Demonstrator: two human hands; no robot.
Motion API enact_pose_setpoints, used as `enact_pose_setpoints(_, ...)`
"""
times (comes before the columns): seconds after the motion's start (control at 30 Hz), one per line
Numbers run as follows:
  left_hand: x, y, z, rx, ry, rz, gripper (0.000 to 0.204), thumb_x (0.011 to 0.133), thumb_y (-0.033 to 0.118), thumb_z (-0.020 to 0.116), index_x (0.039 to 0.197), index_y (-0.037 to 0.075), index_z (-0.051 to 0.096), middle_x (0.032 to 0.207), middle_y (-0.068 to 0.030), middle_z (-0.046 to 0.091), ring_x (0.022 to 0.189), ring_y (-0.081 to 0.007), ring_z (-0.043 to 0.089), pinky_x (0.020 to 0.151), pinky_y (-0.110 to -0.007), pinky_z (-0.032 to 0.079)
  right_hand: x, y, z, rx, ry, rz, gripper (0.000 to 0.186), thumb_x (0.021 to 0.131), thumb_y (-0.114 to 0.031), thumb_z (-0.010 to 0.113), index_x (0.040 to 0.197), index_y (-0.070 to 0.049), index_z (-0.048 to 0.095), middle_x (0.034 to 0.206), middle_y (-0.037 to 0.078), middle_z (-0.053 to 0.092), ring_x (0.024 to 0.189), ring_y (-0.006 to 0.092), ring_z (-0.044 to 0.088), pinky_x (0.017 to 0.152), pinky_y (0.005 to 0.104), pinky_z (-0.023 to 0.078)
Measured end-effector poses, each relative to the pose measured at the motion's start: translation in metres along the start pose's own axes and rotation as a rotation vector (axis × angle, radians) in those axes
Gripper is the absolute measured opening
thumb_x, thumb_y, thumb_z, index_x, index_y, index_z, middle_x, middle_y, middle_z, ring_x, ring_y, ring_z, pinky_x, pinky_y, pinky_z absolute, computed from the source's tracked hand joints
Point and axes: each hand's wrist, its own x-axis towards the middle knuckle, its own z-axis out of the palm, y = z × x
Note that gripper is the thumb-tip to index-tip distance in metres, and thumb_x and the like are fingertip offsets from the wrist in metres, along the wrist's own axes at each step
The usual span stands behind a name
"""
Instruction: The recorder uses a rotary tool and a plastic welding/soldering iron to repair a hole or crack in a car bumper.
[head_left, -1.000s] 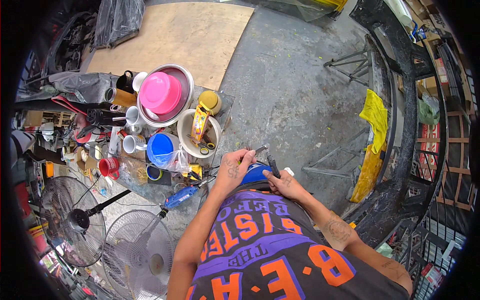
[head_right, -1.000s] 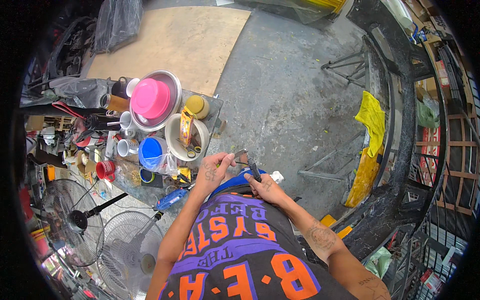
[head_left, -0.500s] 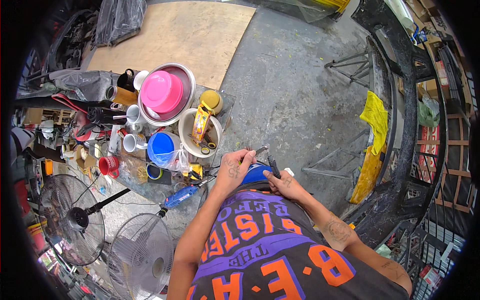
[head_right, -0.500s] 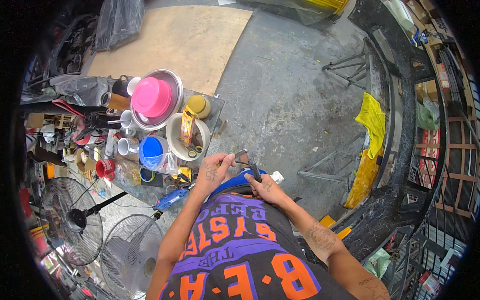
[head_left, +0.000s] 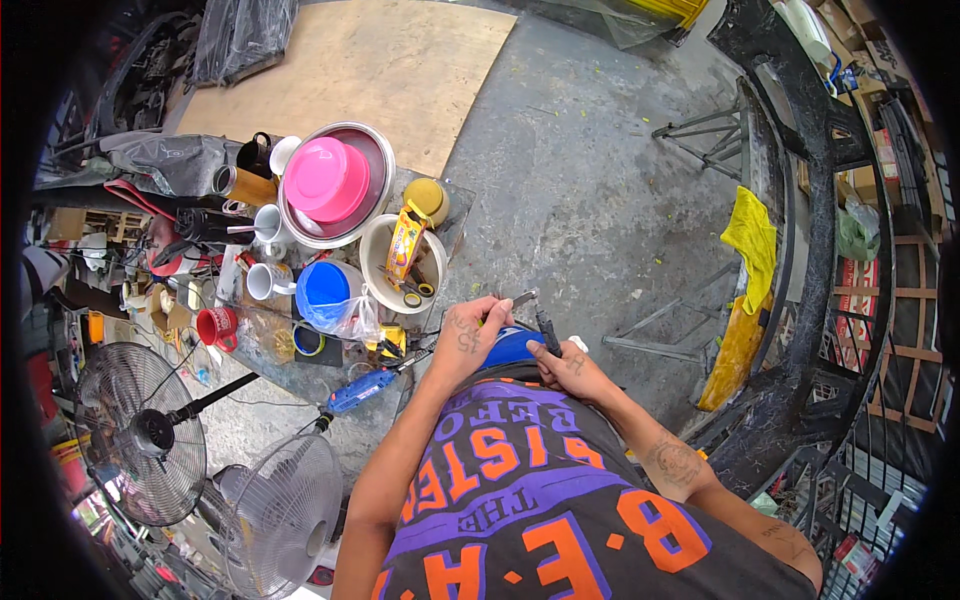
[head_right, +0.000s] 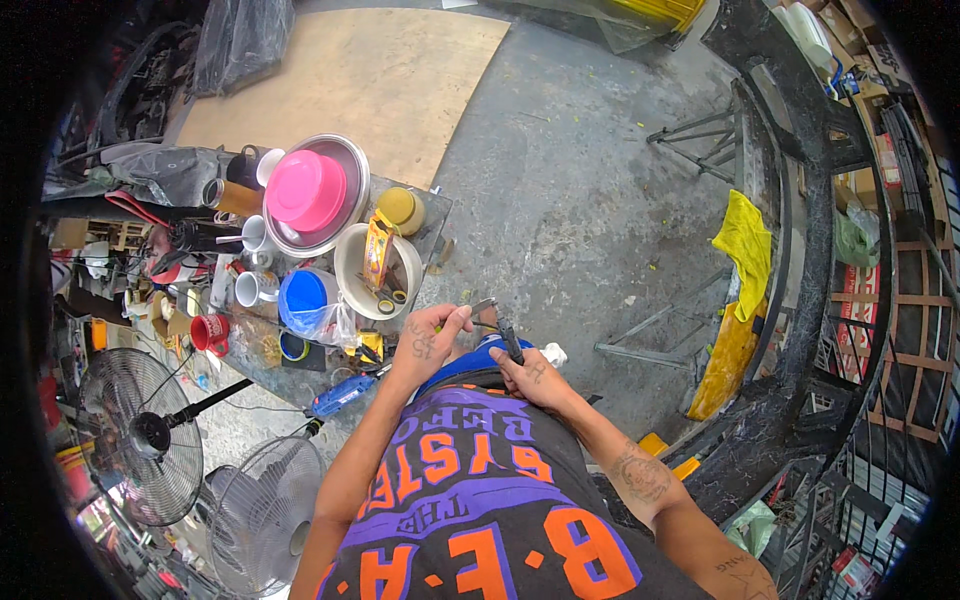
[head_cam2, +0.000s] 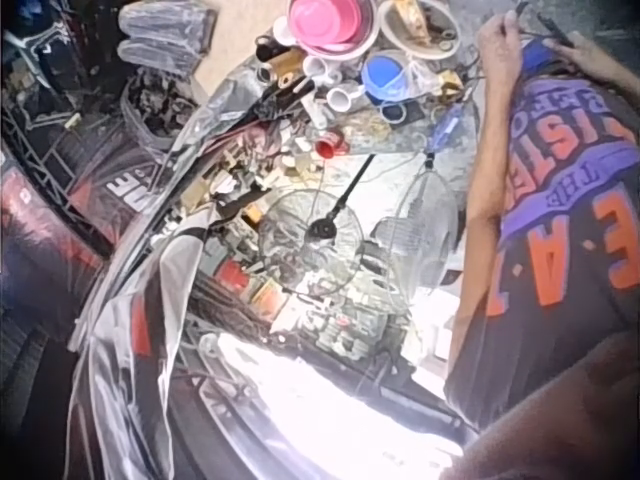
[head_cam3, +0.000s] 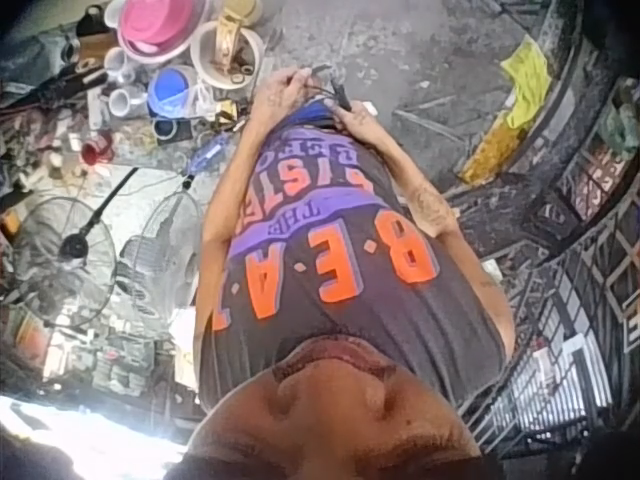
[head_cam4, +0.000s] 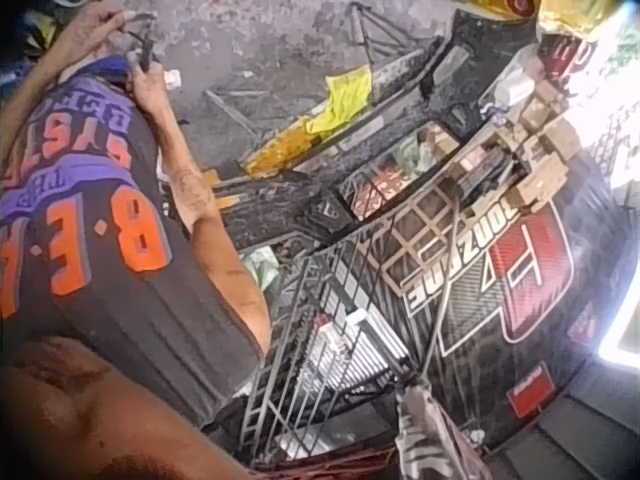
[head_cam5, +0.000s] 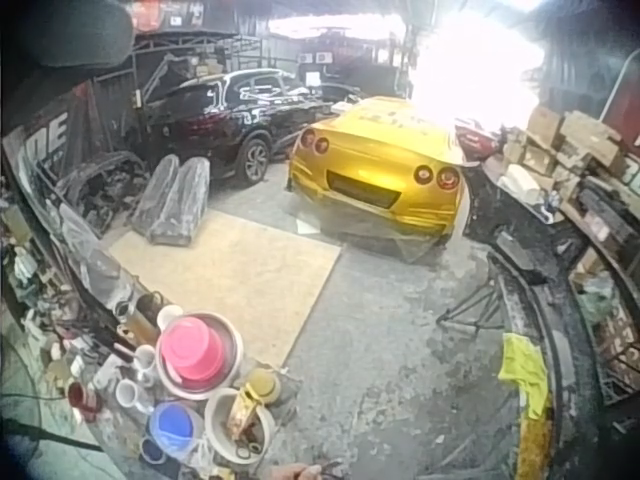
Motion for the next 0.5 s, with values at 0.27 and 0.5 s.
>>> enact_pose_setpoints(0.27,0.0017,0.0009,-0.0022,0.022,-0.022,-0.025,0.033,0.093,0.026,0.053,0.076,-0.001,0.064,0.059,-0.0103,0.057,0.053,-0.0170,0.052,0.053,-0.031,0.041,0.0019,0.0028,-0.0011,0.044,-0.015,0.013,0.048,0.094,-0.048,0.054,0.064,-0.010,0.044,0.053,-0.003,0.040,0.046,0.0073,0.036,0.042,0.0251,0.030)
enact_pose_setpoints(0.5,-0.0027,-0.0032,-0.0049,-0.055,-0.023,-0.020,0.035,0.094,0.029,0.054,0.078,0.000,0.065,0.061,-0.0051,0.056,0.056,-0.0117,0.047,0.055,-0.029,0.038,0.0027,0.0053,-0.0041,0.043,-0.016,0.029,0.048,0.094,-0.047,0.053,0.064,-0.010,0.044,0.053,-0.003,0.040,0.045,0.0072,0.036,0.042,0.0252,0.029)
